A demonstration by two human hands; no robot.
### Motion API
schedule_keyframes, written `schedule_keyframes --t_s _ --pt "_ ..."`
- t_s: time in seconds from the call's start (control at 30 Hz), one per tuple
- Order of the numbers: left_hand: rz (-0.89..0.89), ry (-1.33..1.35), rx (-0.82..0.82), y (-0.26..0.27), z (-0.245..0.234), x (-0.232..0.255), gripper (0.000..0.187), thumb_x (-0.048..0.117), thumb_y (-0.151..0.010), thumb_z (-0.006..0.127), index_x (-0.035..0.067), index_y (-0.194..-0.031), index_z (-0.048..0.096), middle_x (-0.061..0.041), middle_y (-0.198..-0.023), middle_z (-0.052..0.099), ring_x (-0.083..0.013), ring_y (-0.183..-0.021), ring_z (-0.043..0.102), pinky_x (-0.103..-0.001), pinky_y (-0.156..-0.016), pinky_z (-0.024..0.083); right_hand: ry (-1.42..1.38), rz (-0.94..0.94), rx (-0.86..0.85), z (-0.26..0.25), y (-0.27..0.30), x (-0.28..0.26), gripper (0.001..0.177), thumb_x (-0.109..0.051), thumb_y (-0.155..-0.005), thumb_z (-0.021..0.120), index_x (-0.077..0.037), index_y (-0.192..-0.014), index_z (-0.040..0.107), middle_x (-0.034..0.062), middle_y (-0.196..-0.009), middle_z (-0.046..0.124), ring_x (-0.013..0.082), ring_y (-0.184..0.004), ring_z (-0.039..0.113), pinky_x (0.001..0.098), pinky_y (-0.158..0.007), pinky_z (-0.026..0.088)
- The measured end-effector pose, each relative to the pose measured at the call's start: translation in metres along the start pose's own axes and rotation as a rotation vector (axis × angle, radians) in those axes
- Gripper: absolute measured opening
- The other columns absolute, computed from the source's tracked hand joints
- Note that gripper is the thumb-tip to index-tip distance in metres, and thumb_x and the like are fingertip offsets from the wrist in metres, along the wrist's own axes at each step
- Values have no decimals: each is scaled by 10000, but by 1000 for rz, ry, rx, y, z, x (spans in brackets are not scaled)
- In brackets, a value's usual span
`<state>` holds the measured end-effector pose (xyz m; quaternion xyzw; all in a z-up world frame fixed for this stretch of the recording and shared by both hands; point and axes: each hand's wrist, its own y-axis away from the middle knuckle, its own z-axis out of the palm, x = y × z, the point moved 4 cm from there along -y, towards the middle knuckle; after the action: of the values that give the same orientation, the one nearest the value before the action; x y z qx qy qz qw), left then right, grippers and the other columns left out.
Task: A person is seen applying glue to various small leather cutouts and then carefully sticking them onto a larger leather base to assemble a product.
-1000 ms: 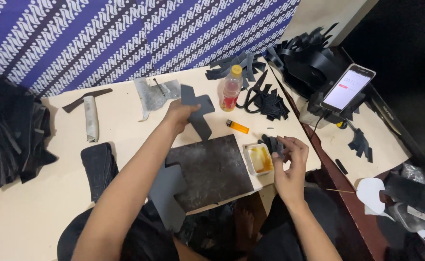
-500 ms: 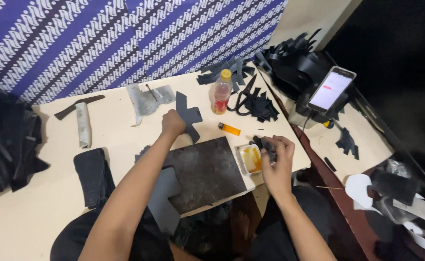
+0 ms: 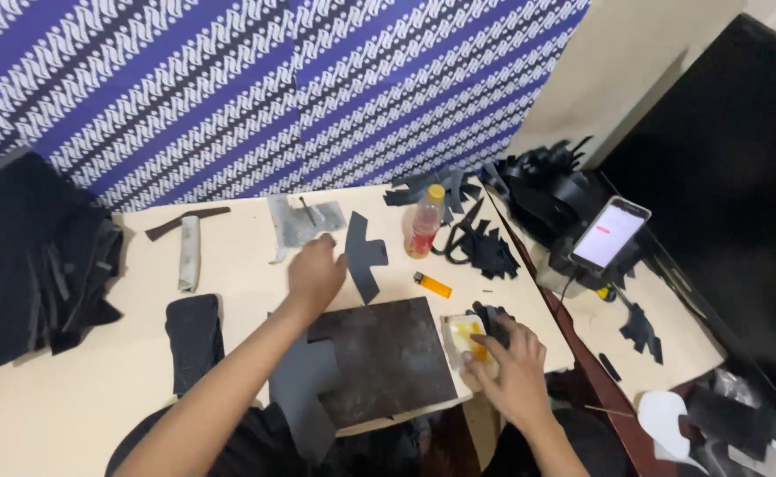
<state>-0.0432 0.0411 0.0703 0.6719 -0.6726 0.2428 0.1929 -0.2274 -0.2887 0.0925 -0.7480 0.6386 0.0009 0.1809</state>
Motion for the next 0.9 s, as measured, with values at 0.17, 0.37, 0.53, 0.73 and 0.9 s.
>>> schedule_keyframes --t_s 0.17,0.37,0.53,0.73,0.9 --pt "-17 -319 -13 109 -52 -15 635 676 -912 596 62 -1067 642 -115 -899 685 -331 -815 689 -448 -553 553 63 -111 -30 -3 -4 -12 523 -631 -909 518 -268 -1199 758 160 -1560 394 411 -1456 287 607 -1084 270" --pt "-133 -530 93 174 -6 -60 1110 948 -692 597 -30 -1214 533 -138 -1051 597 -303 -873 662 -396 -618 595 129 -62 -240 6 -11 -20 664 -699 -916 364 -265 -1282 709 151 -1659 223 426 -1531 132 659 -1175 146" --pt "-224 -329 34 180 -8 -47 1043 772 -709 772 -37 -1310 507 -210 -1241 558 -376 -1085 629 -425 -854 597 141 23 -368 7 -15 -19 739 -701 -919 216 -283 -1282 706 118 -1694 132 396 -1561 54 622 -1204 101" --pt "-35 -300 188 183 -32 -11 640 467 -726 888 72 -1036 491 -126 -993 558 -330 -910 577 -433 -798 502 78 -34 -283 1 -13 -14 642 -605 -957 287 -256 -1165 784 115 -1664 249 413 -1529 167 648 -1142 187" --pt "-546 899 -228 152 -55 29 397 286 -806 794 99 -1156 802 -71 -1103 804 -215 -1031 744 -332 -924 520 82 -104 -67 -11 5 -13 512 -507 -987 404 -218 -988 827 21 -1445 553 288 -1349 428 498 -1000 324"
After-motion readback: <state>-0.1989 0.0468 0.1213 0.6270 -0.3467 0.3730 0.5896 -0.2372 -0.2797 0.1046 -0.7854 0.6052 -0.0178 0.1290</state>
